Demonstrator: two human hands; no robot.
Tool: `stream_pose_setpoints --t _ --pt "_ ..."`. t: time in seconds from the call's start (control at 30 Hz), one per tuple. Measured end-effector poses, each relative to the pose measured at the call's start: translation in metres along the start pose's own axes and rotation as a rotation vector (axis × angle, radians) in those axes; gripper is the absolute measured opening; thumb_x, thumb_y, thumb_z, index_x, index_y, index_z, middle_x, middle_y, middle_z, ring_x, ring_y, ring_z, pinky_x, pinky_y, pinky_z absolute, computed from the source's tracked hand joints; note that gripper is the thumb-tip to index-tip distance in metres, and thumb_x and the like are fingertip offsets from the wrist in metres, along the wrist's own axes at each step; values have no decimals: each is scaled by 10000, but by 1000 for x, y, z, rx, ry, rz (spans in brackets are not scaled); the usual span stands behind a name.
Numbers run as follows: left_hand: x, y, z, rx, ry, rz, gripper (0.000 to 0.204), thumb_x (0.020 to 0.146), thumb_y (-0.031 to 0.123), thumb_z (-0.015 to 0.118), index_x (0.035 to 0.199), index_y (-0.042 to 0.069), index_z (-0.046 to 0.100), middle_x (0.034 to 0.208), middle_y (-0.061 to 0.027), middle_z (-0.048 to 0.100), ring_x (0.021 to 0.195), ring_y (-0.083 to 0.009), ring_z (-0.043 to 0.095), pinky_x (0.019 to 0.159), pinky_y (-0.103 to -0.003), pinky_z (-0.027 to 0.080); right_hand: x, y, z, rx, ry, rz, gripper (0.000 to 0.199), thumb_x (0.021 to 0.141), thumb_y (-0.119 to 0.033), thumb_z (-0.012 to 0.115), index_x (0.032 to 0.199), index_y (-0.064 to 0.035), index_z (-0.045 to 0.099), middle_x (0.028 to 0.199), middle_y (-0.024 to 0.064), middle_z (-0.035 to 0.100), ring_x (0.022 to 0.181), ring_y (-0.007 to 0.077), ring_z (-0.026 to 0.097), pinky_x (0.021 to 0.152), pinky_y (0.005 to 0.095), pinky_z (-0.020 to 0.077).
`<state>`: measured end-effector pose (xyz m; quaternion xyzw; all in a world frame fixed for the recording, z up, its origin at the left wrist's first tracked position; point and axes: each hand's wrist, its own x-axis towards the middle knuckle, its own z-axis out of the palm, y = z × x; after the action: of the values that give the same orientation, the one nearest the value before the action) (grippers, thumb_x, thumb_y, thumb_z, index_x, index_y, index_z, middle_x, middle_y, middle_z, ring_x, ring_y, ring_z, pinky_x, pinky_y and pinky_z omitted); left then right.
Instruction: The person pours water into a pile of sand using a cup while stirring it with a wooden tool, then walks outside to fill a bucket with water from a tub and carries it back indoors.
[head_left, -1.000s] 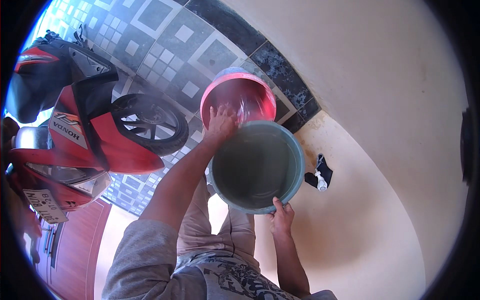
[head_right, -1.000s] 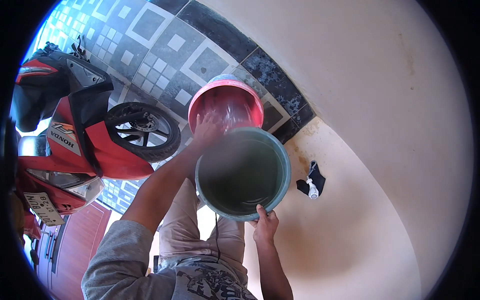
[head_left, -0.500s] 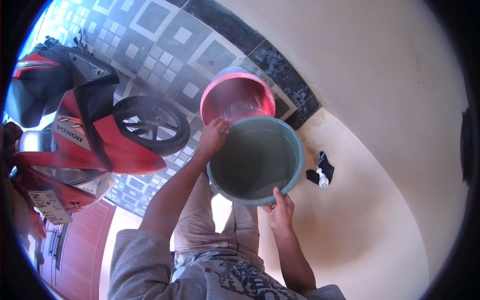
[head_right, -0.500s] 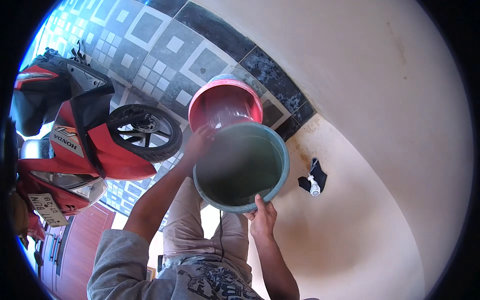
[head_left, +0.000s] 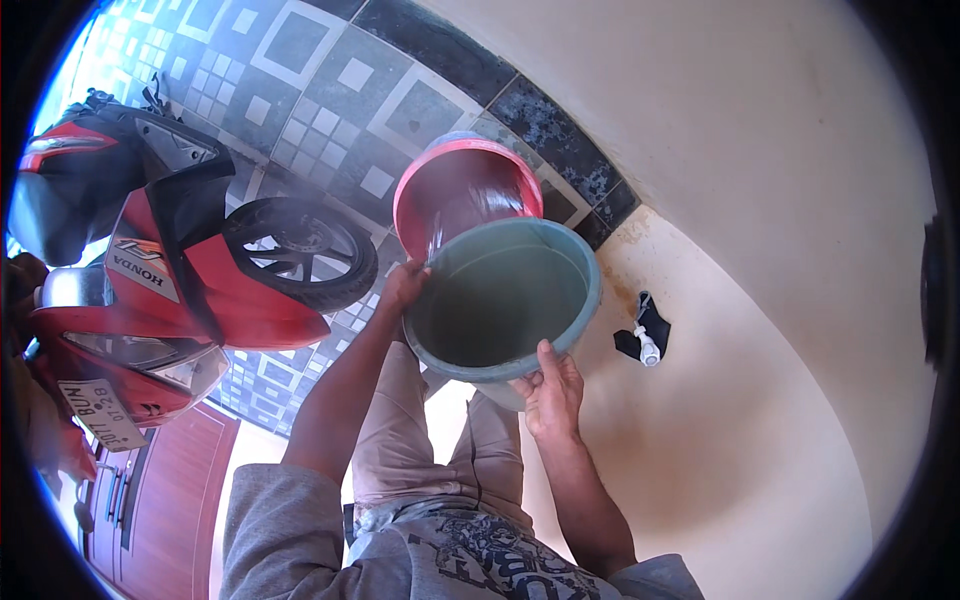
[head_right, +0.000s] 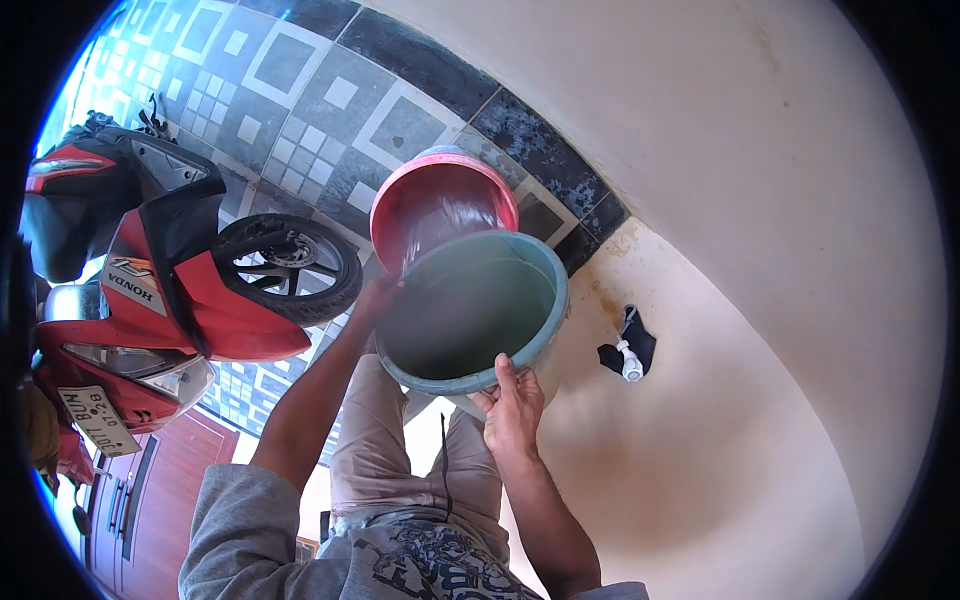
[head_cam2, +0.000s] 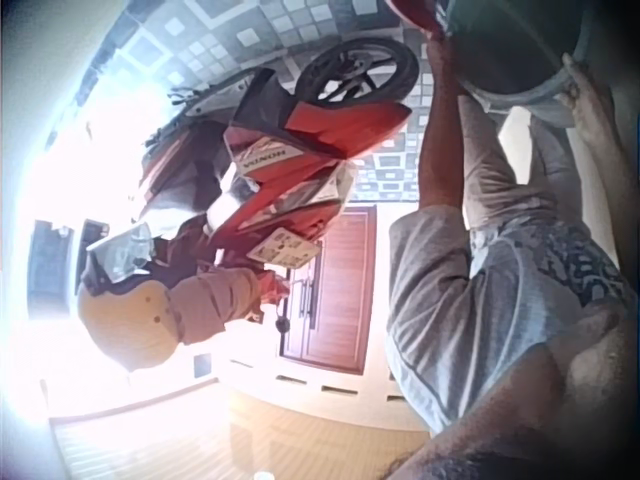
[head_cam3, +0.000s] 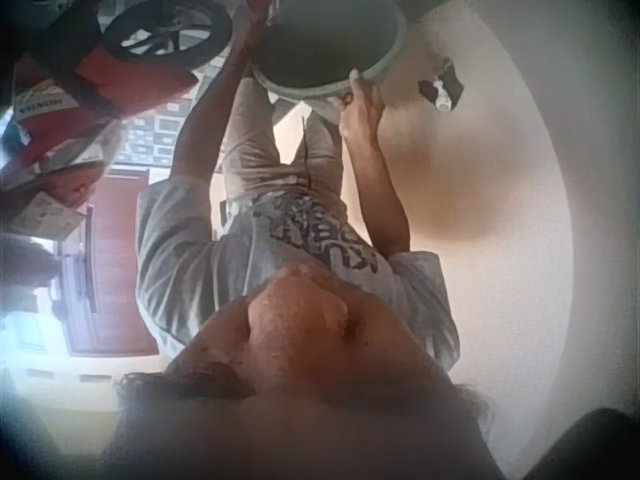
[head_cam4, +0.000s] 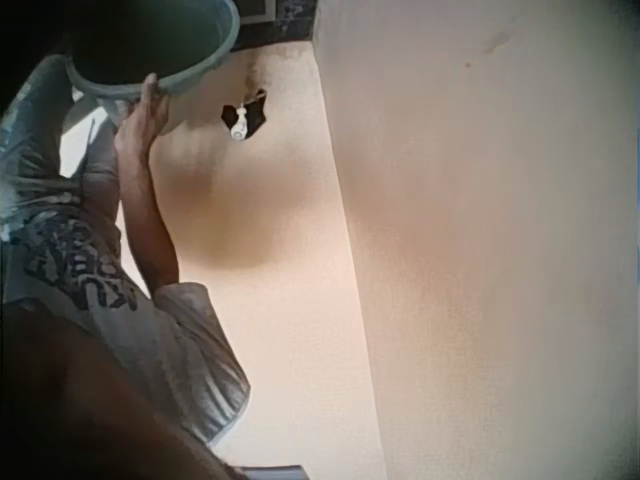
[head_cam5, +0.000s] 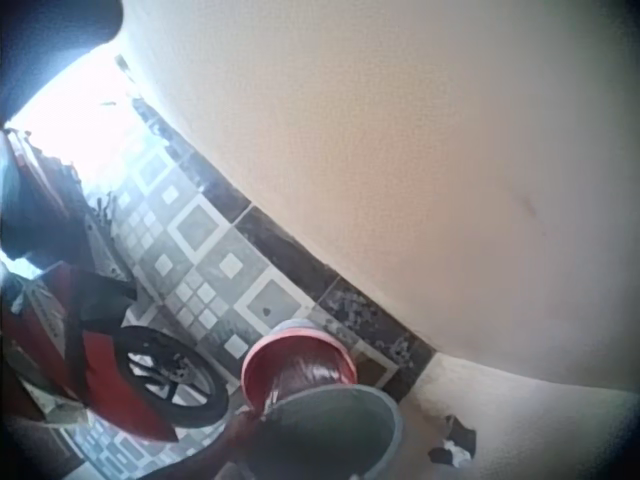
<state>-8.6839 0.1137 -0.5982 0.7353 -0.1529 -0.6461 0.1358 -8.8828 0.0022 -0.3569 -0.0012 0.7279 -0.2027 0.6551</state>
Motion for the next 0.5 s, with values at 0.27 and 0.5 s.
stream_pose_setpoints --t 0.27,0.5 --pt "-3 14 16 -454 -70 -147 452 852 317 492 1133 -36 513 987 -135 602 890 -202 579 784 -308 441 -2 -4 -8 50 28 -69 179 840 -201 575 873 -71 456 764 37 563 681 125 595 610 309 558" --pt "-9 -74 32 -772 121 -265 638 855 483 438 1169 -73 439 1084 -162 546 1006 -239 523 847 -386 419 12 -16 -25 40 24 -154 139 848 -180 559 888 -75 479 763 53 581 682 139 600 592 300 548"
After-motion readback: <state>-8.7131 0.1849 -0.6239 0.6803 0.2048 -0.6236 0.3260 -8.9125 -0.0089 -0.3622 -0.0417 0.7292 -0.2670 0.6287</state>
